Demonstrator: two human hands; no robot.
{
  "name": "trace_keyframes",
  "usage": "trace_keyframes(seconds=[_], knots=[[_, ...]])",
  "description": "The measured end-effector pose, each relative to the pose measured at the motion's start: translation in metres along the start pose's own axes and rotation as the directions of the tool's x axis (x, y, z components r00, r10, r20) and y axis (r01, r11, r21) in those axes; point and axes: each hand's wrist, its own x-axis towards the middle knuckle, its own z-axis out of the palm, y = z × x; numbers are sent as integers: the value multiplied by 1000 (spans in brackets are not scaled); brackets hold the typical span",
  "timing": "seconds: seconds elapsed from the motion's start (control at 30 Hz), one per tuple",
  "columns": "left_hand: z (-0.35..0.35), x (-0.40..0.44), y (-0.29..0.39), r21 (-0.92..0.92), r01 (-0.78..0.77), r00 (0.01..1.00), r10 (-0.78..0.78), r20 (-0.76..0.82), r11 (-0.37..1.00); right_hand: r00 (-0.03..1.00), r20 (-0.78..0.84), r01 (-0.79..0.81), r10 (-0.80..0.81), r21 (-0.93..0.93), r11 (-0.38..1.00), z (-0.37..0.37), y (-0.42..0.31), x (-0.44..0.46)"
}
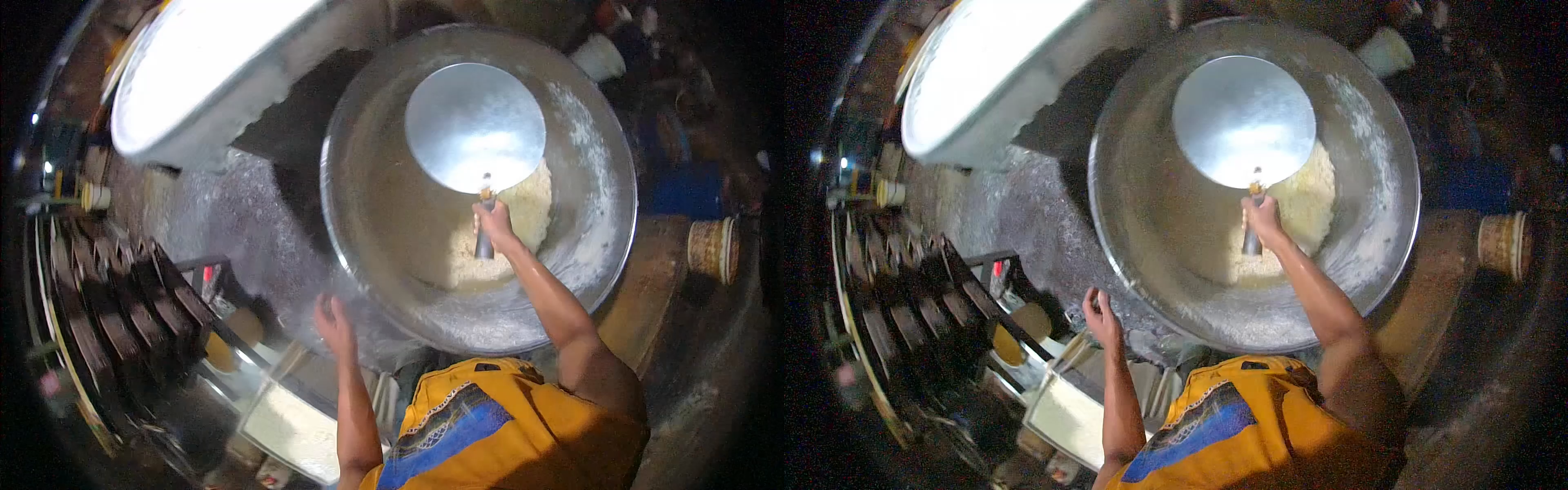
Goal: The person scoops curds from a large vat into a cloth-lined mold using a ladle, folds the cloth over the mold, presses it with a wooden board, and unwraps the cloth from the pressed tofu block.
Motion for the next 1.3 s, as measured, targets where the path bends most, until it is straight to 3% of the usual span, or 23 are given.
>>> trace_keyframes(seconds=[0.07, 0.17, 0.2, 0.23, 0.3, 0.43, 0.47, 0.57, 0.67, 0.73, 0.8, 0.87, 0.9, 0.97, 1.03, 1.1, 1.17, 1.23, 1.3], knots=[[37, 19, 39, 176, -131, 991, 127, 29, 976, 969, -229, -79, 89, 54, 995, -8, 22, 41], [73, 30, 70, 457, 15, 985, 67, -161, 889, 746, -654, -154, -125, -353, 923, 3, 101, 125], [77, 28, 82, 430, 52, 980, 37, -194, 901, 740, -661, -140, -124, -332, 933, 8, 98, 134], [71, 25, 78, 504, -47, 973, 155, -173, 862, 733, -669, -125, -123, -310, 942, 16, 88, 139], [67, 18, 87, 613, -90, 960, 233, -157, 785, 822, -559, -165, -114, -423, 891, 26, 88, 147], [59, 12, 100, 664, -38, 966, 197, -165, 746, 965, -263, -148, -3, -554, 819, 45, 144, 169], [60, 10, 105, 674, -14, 961, 197, -195, 739, 999, 40, 24, 16, -829, 559, 45, 165, 174], [54, 6, 104, 689, -5, 958, 202, -205, 725, 942, 282, 326, -183, -628, 706, 39, 157, 154], [50, -1, 111, 593, 39, 963, 129, -237, 804, 838, 540, 441, 78, -755, 486, 39, 195, 153], [39, -1, 114, 690, 52, 954, 168, -247, 722, 688, 674, 600, 267, -736, 312, 45, 199, 138], [33, 7, 102, 697, 75, 958, 141, -248, 713, 591, 700, 648, 400, -708, 282, 40, 201, 135], [37, 17, 93, 670, -3, 962, 185, -200, 742, 555, 697, 573, 455, -716, 398, 33, 199, 140], [41, 21, 89, 655, -42, 962, 208, -177, 755, 590, 625, 443, 512, -780, 442, 26, 190, 140], [54, 24, 95, 694, 36, 971, 141, -196, 719, 618, 469, 155, 631, -860, 486, 6, 171, 131], [65, 22, 103, 697, 76, 972, 102, -210, 713, 507, 520, 122, 688, -833, 540, -17, 169, 113], [66, 12, 113, 665, 79, 972, 93, -218, 743, 480, 505, 176, 717, -856, 485, -43, 125, 83], [49, -9, 121, 787, 25, 955, 219, -202, 616, 489, 511, 10, 707, -814, 581, -82, 169, 28], [42, -44, 110, 802, 47, 914, 298, -274, 595, 468, 441, -95, 766, -836, 540, -123, 185, -7], [50, -31, 108, 690, 37, 950, 189, -249, 723, 410, 448, 11, 795, -874, 487, -145, 159, -11]])
